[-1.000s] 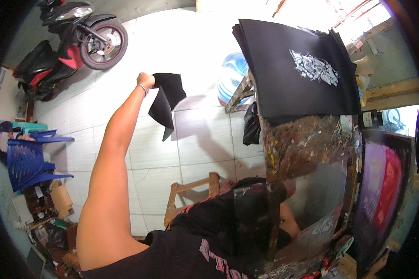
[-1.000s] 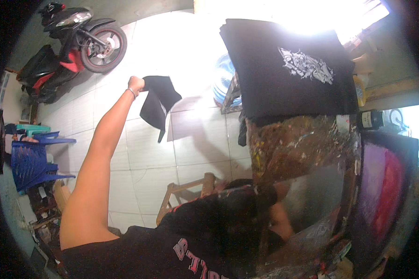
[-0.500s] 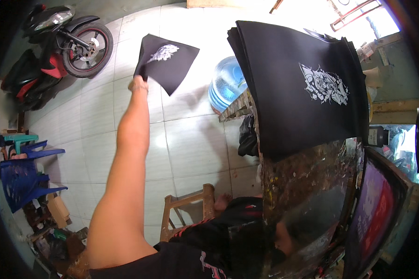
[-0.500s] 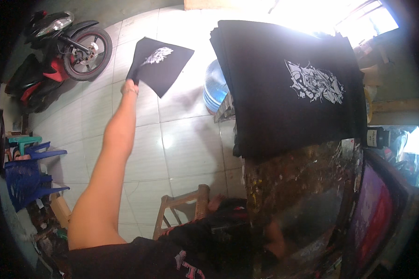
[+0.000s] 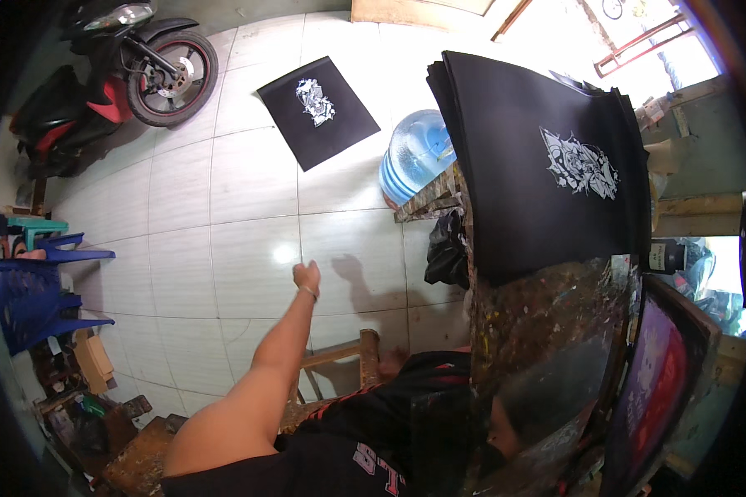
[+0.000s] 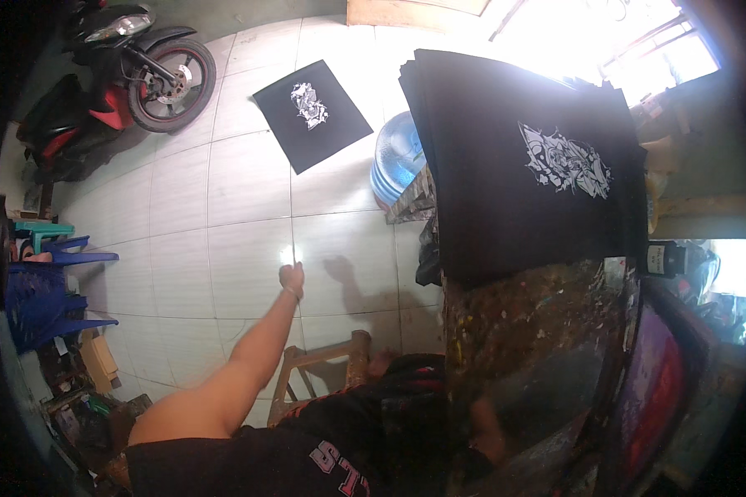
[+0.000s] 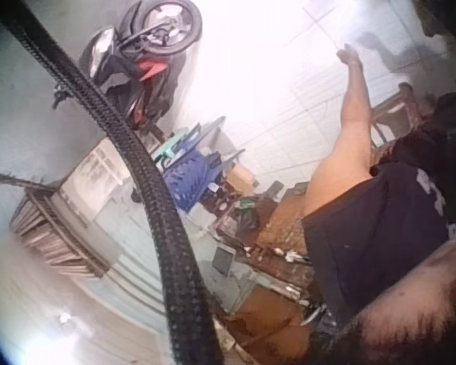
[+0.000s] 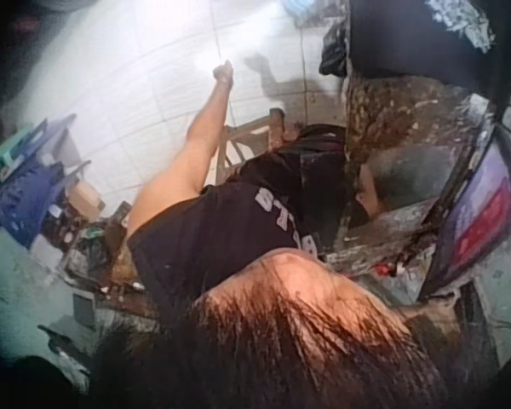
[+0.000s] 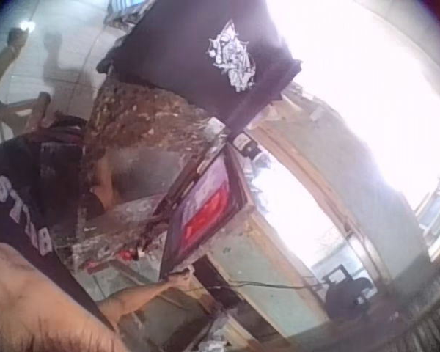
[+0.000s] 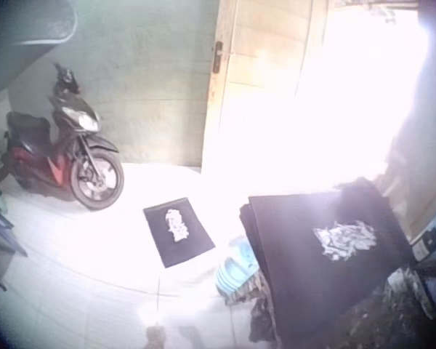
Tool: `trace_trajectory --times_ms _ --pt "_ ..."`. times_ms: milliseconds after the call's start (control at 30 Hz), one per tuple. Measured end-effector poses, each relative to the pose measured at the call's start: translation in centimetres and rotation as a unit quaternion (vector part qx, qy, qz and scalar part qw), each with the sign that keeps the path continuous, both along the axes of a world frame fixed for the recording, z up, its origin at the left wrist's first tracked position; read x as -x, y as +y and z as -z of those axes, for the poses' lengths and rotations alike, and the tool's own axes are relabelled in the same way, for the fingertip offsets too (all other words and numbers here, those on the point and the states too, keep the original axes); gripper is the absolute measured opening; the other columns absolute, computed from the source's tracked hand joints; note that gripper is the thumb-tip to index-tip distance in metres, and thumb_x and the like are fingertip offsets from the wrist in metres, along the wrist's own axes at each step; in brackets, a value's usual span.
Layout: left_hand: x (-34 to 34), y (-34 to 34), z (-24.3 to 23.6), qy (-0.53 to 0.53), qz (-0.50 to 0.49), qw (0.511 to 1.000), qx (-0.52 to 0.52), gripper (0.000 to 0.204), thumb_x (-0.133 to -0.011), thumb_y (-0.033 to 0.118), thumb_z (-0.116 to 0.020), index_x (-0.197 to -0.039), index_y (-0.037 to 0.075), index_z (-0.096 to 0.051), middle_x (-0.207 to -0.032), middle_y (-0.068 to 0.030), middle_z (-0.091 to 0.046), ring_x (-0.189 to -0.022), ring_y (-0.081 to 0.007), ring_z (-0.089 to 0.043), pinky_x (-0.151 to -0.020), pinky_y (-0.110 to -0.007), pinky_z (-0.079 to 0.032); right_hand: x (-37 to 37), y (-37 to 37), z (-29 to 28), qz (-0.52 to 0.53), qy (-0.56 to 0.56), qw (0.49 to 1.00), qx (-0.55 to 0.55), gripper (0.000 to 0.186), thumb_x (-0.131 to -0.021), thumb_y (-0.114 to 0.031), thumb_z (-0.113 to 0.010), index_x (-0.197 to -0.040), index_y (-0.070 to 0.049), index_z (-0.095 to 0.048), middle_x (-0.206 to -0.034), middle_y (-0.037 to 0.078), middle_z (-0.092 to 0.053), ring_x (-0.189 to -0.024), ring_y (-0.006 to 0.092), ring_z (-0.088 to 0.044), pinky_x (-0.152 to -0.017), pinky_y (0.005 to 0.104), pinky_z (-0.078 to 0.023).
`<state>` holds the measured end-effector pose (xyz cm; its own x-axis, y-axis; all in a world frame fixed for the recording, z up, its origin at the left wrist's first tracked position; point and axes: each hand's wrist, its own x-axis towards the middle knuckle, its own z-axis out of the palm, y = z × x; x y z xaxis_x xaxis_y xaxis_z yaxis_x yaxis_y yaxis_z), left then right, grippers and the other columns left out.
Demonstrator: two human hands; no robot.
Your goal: The person performs manual screen printing on black t-shirts using a squeegee and ink. They scoop ink onto a screen, pull it across to transfer a white graphic onto each shirt, then remove and stack the printed shirts. The process is repeated for multiple shirts.
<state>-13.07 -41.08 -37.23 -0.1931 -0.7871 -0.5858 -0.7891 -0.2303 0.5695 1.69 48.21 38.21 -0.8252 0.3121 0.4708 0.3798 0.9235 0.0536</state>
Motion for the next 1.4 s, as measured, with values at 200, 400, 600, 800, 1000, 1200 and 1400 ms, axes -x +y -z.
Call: trace_trajectory --times_ms 200,400,600,800,1000,1200,1400 --pt "6.3 11.5 -30.7 0.225 0.196 0.953 -0.057 0.025 -0.099 0.023 -0.071 -0.102 -0.002 -0.072 -0.071 -0.0069 -0.068 -0.059 -0.0084 -0.059 -0.059 -0.027 -0.051 -9.0 4.5 -0.8 -0.041 0.044 0.998 -0.032 0.044 -0.108 -0.039 -0.052 -0.113 0.002 -0.069 -0.109 0.017 -0.070 -0.099 0.0250 -0.066 -0.092 0.0370 -0.050" --pt "16.1 23.6 -49.7 0.516 0.504 0.679 0.136 0.039 -0.090 0.018 -0.080 -0.124 0.005 -0.067 -0.083 -0.0065 -0.066 -0.071 -0.0163 -0.061 -0.065 -0.031 -0.051 -2.3 -0.6 -2.0 0.135 0.031 0.985 0.108 0.050 -0.108 -0.041 -0.050 -0.119 0.006 -0.065 -0.119 0.019 -0.067 -0.108 0.0271 -0.063 -0.094 0.0371 -0.047" --pt "24.6 32.8 -48.9 0.336 0.673 0.457 0.475 0.060 -0.082 0.045 -0.082 -0.129 0.010 -0.068 -0.115 -0.0115 -0.065 -0.107 -0.0303 -0.063 -0.093 -0.043 -0.052 2.4 4.2 -3.0 0.113 0.087 0.988 0.052 0.050 -0.105 -0.042 -0.057 -0.116 0.006 -0.070 -0.107 0.015 -0.070 -0.101 0.0252 -0.064 -0.095 0.0368 -0.047" --pt "26.9 34.7 -50.1 0.192 0.740 0.520 0.381 0.047 -0.085 0.042 -0.079 -0.120 0.011 -0.072 -0.116 -0.0107 -0.065 -0.111 -0.0336 -0.061 -0.091 -0.046 -0.053 4.6 4.3 -5.9 0.063 0.084 0.987 0.118 0.057 -0.100 -0.049 -0.059 -0.109 0.006 -0.073 -0.098 0.015 -0.074 -0.092 0.0239 -0.067 -0.089 0.0355 -0.048" --pt "27.3 36.1 -48.6 0.174 0.728 0.483 0.454 0.042 -0.086 0.040 -0.078 -0.118 0.013 -0.074 -0.112 -0.0142 -0.065 -0.108 -0.0367 -0.064 -0.089 -0.048 -0.055 6.3 1.2 -8.2 0.116 0.064 0.986 0.098 0.069 -0.094 -0.062 -0.059 -0.092 0.005 -0.075 -0.088 0.021 -0.071 -0.079 0.0249 -0.068 -0.075 0.0398 -0.048" --pt "26.9 39.2 -47.3 0.174 0.709 0.463 0.502 0.038 -0.085 0.035 -0.078 -0.115 0.013 -0.073 -0.108 -0.0167 -0.064 -0.101 -0.0392 -0.066 -0.086 -0.049 -0.056 5.9 0.4 -9.3 0.111 0.037 0.988 0.097 0.073 -0.092 -0.064 -0.060 -0.075 0.007 -0.071 -0.071 0.023 -0.066 -0.065 0.0349 -0.065 -0.065 0.0472 -0.048" --pt "28.2 38.7 -48.2 0.217 0.721 0.496 0.433 0.027 -0.084 0.029 -0.076 -0.100 0.007 -0.075 -0.103 -0.0173 -0.072 -0.100 -0.0397 -0.069 -0.085 -0.051 -0.056 5.9 0.4 -9.3 0.109 0.052 0.990 0.071 0.074 -0.089 -0.065 -0.063 -0.075 0.007 -0.073 -0.072 0.026 -0.068 -0.069 0.0388 -0.069 -0.068 0.0487 -0.053"
